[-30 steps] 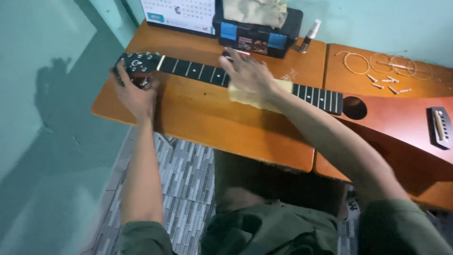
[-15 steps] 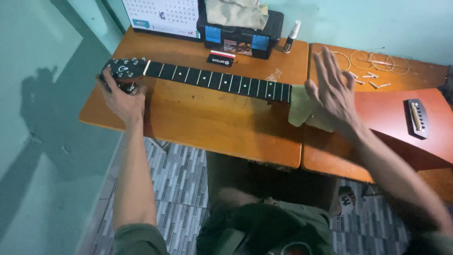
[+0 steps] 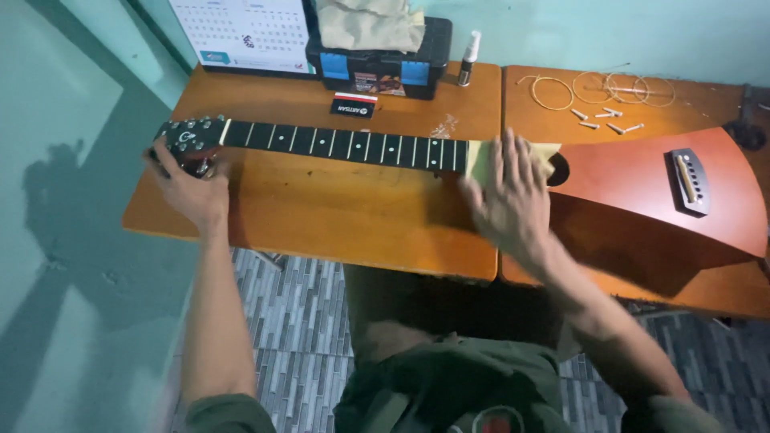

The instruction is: The person wipes the fretboard of a guitar with a cloth, moving from the headstock toward the body and back. The guitar neck is held steady on a wooden table while the cloth is used to clean the surface.

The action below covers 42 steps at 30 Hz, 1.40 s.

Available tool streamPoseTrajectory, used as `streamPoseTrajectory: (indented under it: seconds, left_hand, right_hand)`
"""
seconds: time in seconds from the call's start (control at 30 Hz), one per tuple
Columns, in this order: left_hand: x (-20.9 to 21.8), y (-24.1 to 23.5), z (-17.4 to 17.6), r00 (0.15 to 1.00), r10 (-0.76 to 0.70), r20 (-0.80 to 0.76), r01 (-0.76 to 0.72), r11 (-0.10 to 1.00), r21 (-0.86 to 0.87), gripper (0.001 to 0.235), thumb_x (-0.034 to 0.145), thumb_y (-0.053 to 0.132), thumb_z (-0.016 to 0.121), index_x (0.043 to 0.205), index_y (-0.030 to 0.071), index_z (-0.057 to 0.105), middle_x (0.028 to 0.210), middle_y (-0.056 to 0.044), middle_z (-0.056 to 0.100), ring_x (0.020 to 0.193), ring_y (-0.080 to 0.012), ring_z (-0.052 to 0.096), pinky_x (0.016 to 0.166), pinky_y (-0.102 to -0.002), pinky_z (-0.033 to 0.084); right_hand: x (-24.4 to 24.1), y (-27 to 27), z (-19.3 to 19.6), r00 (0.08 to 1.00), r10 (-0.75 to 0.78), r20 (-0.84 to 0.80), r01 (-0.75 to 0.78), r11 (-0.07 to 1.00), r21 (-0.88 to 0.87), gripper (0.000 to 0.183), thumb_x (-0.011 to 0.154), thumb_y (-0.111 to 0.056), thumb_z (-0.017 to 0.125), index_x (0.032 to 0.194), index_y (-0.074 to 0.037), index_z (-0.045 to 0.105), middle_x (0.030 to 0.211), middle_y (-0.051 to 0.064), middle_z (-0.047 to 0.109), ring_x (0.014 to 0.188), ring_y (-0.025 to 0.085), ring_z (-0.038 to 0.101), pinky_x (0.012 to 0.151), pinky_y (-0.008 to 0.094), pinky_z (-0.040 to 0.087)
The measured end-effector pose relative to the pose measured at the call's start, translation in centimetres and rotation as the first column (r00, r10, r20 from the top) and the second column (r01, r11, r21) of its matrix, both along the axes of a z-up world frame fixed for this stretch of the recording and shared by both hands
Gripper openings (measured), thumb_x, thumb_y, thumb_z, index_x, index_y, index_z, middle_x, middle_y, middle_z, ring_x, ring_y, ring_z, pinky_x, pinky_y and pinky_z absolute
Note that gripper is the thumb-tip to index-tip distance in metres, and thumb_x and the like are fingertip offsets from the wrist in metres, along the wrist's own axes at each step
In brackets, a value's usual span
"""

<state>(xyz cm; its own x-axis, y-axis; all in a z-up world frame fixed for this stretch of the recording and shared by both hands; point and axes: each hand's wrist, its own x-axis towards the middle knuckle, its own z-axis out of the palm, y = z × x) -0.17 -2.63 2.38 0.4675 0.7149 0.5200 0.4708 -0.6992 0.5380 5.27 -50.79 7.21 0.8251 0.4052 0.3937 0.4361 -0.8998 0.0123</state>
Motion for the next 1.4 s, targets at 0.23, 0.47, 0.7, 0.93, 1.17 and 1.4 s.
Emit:
streamPoseTrajectory:
  seconds: [0.23, 0.47, 0.7, 0.93, 1.17, 1.4]
  left_hand:
    - [-0.1, 0.9, -1.3, 0.992, -0.092, 0.085, 0.089, 0.995, 0.044, 0.098, 0.084, 0.020, 0.103, 0.154, 0.015, 0.034, 0.160, -0.024, 0.027, 0.140, -0.0480, 0.050, 0.111, -0.055, 0.052]
    - [-0.5, -0.2, -0.1, 0.996, -0.073, 0.054, 0.072, 0.997, 0.014, 0.099, 0.082, 0.016, 0.097, 0.156, 0.017, 0.033, 0.157, -0.021, 0.032, 0.136, -0.0491, 0.051, 0.110, -0.061, 0.048]
    - [-0.4, -1.1, 1.3, 0.999, -0.028, 0.038, 0.028, 0.999, 0.017, 0.096, 0.081, 0.015, 0.097, 0.153, 0.013, 0.033, 0.147, -0.028, 0.047, 0.127, -0.0501, 0.059, 0.106, -0.064, 0.049]
    - [-0.6, -1.4, 1.9, 0.997, -0.073, 0.039, 0.072, 0.997, 0.019, 0.095, 0.080, 0.013, 0.094, 0.153, 0.014, 0.034, 0.145, -0.025, 0.049, 0.123, -0.0495, 0.061, 0.103, -0.060, 0.051]
    - [-0.7, -0.9, 1.3, 0.996, -0.079, 0.048, 0.076, 0.995, 0.068, 0.093, 0.080, 0.011, 0.097, 0.152, 0.019, 0.039, 0.144, -0.026, 0.048, 0.120, -0.0499, 0.063, 0.102, -0.062, 0.051]
    - [-0.9, -1.6, 2.2, 0.995, -0.092, 0.026, 0.089, 0.992, 0.084, 0.083, 0.085, 0.011, 0.094, 0.150, 0.019, 0.042, 0.145, -0.026, 0.043, 0.122, -0.0505, 0.061, 0.099, -0.061, 0.052]
  right_hand:
    - [-0.3, -0.7, -0.1, 0.991, 0.082, 0.102, -0.088, 0.995, 0.051, 0.076, 0.105, -0.050, 0.046, 0.158, 0.004, 0.040, 0.164, 0.023, 0.040, 0.153, 0.031, 0.036, 0.121, 0.042, 0.031]
    - [1.0, -1.0, -0.2, 0.982, 0.085, -0.171, -0.066, 0.991, 0.114, 0.072, 0.106, -0.054, 0.027, 0.160, -0.007, 0.036, 0.167, 0.015, 0.031, 0.153, 0.033, 0.025, 0.119, 0.051, 0.025]
    - [-0.4, -1.6, -0.2, 0.993, 0.055, -0.105, -0.056, 0.998, -0.002, 0.073, 0.107, -0.054, 0.033, 0.160, -0.004, 0.040, 0.166, 0.020, 0.035, 0.152, 0.039, 0.033, 0.117, 0.062, 0.031]
    - [0.5, -0.4, -0.9, 0.998, 0.026, -0.051, -0.025, 0.999, 0.023, 0.072, 0.109, -0.056, 0.033, 0.159, -0.005, 0.041, 0.163, 0.022, 0.038, 0.148, 0.041, 0.039, 0.118, 0.061, 0.029]
    - [-1.6, -0.7, -0.7, 0.999, 0.015, -0.044, -0.011, 0.997, 0.082, 0.080, 0.106, -0.063, 0.027, 0.158, -0.004, 0.044, 0.163, 0.023, 0.040, 0.149, 0.047, 0.033, 0.117, 0.070, 0.020]
    - [5.8, -1.3, -3.9, 0.953, 0.061, 0.296, -0.091, 0.992, 0.090, 0.046, 0.109, -0.051, 0.050, 0.139, -0.021, 0.067, 0.130, 0.002, 0.069, 0.121, 0.025, 0.065, 0.105, 0.048, 0.041]
